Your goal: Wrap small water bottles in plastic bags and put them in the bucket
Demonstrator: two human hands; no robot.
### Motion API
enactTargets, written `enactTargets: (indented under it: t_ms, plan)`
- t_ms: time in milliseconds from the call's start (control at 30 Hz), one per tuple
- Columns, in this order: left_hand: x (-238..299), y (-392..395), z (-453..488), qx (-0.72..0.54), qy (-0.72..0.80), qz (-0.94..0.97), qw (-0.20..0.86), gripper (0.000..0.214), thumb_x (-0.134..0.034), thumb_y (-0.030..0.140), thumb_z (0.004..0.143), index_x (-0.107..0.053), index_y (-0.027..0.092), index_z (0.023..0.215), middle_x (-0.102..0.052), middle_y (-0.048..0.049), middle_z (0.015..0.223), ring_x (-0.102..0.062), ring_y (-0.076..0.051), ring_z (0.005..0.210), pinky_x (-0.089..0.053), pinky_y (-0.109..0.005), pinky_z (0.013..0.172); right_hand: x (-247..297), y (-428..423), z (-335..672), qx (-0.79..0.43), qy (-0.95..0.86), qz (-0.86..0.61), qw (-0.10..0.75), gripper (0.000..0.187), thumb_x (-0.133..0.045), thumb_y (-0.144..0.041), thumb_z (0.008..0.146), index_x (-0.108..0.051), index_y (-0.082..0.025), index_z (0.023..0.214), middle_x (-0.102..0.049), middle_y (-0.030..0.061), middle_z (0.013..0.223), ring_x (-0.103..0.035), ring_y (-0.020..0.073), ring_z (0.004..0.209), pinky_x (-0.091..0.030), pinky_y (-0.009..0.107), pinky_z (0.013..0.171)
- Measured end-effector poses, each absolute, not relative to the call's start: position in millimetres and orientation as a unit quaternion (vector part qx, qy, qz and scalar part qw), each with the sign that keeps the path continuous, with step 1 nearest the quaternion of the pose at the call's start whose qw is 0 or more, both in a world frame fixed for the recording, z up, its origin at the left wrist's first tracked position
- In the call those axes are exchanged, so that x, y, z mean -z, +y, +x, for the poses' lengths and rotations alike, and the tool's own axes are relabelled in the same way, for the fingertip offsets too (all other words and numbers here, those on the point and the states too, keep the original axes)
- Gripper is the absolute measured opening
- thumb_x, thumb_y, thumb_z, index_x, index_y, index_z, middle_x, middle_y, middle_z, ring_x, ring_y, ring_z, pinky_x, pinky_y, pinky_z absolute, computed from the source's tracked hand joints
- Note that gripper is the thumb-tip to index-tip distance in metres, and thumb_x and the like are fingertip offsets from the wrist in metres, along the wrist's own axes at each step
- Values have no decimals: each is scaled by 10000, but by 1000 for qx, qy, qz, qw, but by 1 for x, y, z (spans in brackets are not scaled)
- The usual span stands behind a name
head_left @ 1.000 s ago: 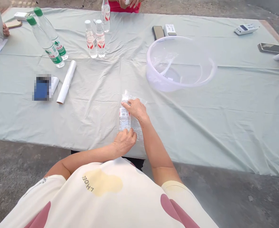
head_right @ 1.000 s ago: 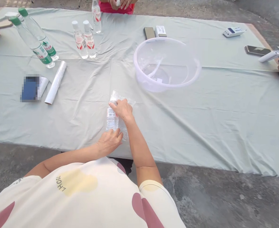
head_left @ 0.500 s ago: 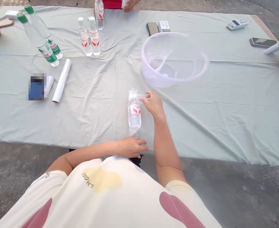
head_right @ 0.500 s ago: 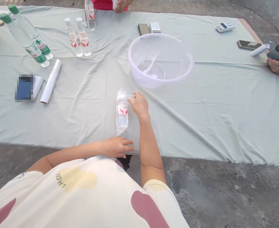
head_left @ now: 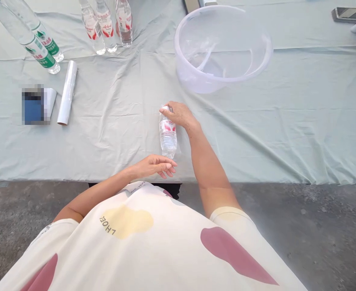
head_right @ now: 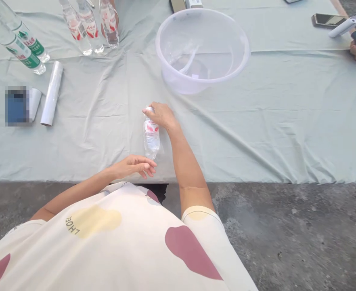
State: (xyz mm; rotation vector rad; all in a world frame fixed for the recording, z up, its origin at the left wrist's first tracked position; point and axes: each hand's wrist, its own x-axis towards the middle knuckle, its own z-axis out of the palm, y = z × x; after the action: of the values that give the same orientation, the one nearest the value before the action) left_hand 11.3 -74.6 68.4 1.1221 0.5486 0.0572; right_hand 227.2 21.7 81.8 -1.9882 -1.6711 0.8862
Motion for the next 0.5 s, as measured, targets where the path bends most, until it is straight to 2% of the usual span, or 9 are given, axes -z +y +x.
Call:
enactTargets:
  t_ms: [133,200,267,367,500]
  plan:
    - [-57,-68,32,-9,345,352,870,451,-697,489,869,-667,130,1140,-706,-193,1172,-710,-253,997,-560,-410,884,-79,17,231,-290,-563,-743,215,285,-567,-497,881,-574,-212,873,-633,59,917,-562,210,824,-435,341,738]
    - [-51,-63,38,13,378,273,884,516,-643,547,888,-649,97,1142,-692,-226,1191,-712,-272,1012,-548,-430,923,-76,14,233,-292,-535,-759,228,274,-599,-482,851,-530,-217,831,-609,51,911,-541,200,825,-428,335,733]
    - [-47,-59,39,20,380,200,903,669,-523,662,907,-631,57,1173,-663,-254,1240,-695,-296,1077,-525,-434,971,-72,10,235,-322,-491,-767,260,253,-619,-446,821,-499,-224,821,-592,37,911,-530,184,801,-429,325,712]
    - [-42,-58,36,12,357,122,926,889,-346,800,889,-600,20,1232,-612,-268,1324,-639,-319,1190,-490,-430,1018,-67,2,233,-394,-420,-730,367,213,-607,-369,783,-450,-239,842,-570,9,877,-544,163,746,-445,306,672]
    - [-30,-73,31,-27,317,46,947,909,-221,806,907,-582,52,1262,-618,-235,1329,-641,-307,1174,-460,-443,1032,-72,-18,220,-458,-374,-625,510,269,-549,-388,777,-443,-263,990,-566,-15,834,-596,169,719,-490,309,660]
